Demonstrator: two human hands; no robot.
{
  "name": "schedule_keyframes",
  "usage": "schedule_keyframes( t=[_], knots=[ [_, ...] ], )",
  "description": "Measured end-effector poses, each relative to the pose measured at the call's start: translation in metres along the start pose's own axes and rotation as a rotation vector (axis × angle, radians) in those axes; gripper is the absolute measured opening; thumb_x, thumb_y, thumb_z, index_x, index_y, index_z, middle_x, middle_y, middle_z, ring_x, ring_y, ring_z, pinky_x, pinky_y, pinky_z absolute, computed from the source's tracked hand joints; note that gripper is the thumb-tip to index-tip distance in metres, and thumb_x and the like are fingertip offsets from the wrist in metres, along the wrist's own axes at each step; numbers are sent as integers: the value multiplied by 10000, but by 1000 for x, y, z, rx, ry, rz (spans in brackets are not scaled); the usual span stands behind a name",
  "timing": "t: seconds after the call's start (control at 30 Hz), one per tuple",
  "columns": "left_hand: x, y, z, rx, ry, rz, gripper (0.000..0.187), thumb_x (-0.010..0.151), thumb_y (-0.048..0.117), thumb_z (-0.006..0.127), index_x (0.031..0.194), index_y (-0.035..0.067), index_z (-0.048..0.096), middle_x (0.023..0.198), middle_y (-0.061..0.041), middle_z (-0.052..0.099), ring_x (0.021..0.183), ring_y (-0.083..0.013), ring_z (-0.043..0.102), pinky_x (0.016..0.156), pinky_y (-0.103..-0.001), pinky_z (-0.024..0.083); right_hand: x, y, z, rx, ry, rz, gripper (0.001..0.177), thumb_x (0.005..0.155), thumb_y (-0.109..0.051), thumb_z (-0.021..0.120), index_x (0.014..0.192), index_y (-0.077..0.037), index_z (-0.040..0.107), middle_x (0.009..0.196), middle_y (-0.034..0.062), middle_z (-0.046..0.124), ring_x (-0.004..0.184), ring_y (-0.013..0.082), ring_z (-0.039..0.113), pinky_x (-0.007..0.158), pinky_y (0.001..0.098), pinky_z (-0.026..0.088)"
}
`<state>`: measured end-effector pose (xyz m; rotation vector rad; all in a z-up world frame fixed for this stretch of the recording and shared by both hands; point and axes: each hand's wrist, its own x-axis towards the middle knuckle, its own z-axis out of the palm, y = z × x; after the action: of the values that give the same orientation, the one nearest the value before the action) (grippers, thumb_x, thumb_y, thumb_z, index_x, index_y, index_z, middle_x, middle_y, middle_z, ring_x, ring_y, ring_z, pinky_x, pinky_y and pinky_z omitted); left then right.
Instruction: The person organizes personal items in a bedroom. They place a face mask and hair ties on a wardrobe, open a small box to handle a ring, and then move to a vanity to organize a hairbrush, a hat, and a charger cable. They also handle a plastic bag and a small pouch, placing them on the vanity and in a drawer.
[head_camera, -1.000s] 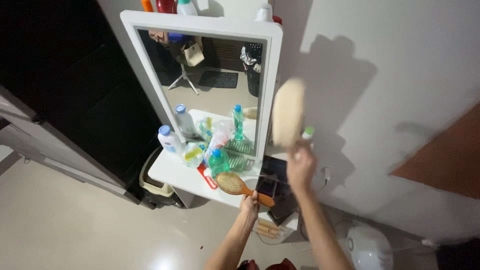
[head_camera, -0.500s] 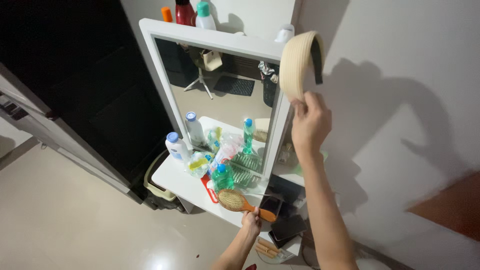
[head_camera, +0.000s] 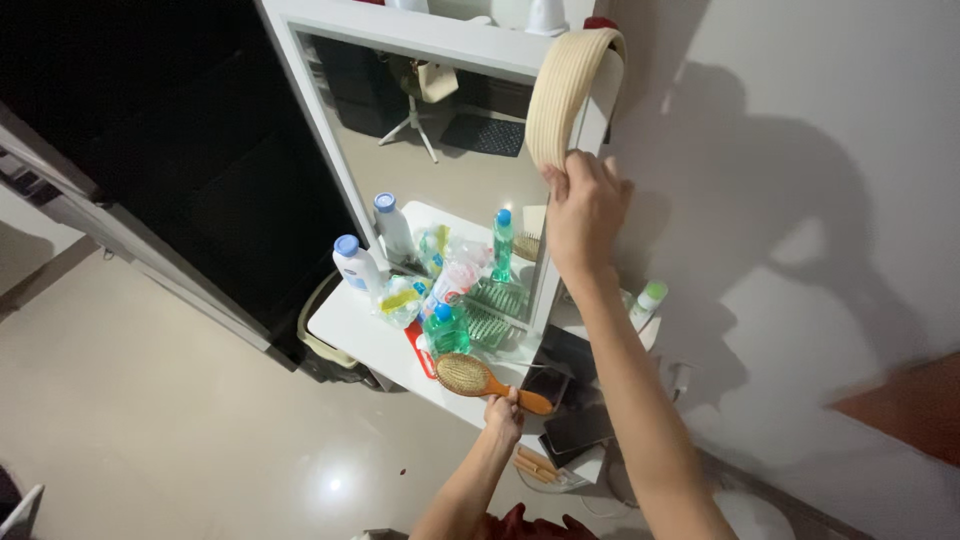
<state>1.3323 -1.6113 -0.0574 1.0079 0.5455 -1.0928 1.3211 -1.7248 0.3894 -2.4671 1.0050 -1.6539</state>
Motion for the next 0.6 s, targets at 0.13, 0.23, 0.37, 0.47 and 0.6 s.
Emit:
schedule_keyframes(
  t=[0.13,0.23,0.37,0.47,0.6],
  knots=[
    [4,1,-2,-63,2,31,155,966,108,659,1079,208,627,647,44,551,428,-105,345,402,-277,288,-17,17,1,164,-4,21,316,956,-187,779,1184,-49,608,1072,106,670,1006,268,640,962,454,433],
    [8,3,-5,-68,71,24,142,984,149,647,1109,215,628,648,41,518,416,-94,347,386,-263,284,-44,23,0,290,66,72,541,964,-214,789,1387,-19,513,1280,145,604,1019,256,631,980,423,448],
    [10,10,-6,-20,103,64,179,961,125,704,1106,208,640,764,20,572,564,-124,443,476,-300,354,-81,9,16,292,176,-7,676,914,-280,811,1405,-20,426,1315,151,536,1128,279,560,981,394,478],
    [4,11,-12,9,163,77,187,970,135,689,1130,218,641,920,60,660,772,-110,577,609,-322,437,-93,14,36,315,194,-18,694,903,-270,828,1375,-12,390,1333,177,491,1167,270,514,970,402,463],
    [6,28,-15,-5,186,103,240,958,151,705,1158,251,617,1011,69,691,872,-109,584,685,-344,427,-120,43,66,400,122,111,410,1043,-175,749,1298,-24,465,1287,130,512,1078,201,538,925,349,488]
  ],
)
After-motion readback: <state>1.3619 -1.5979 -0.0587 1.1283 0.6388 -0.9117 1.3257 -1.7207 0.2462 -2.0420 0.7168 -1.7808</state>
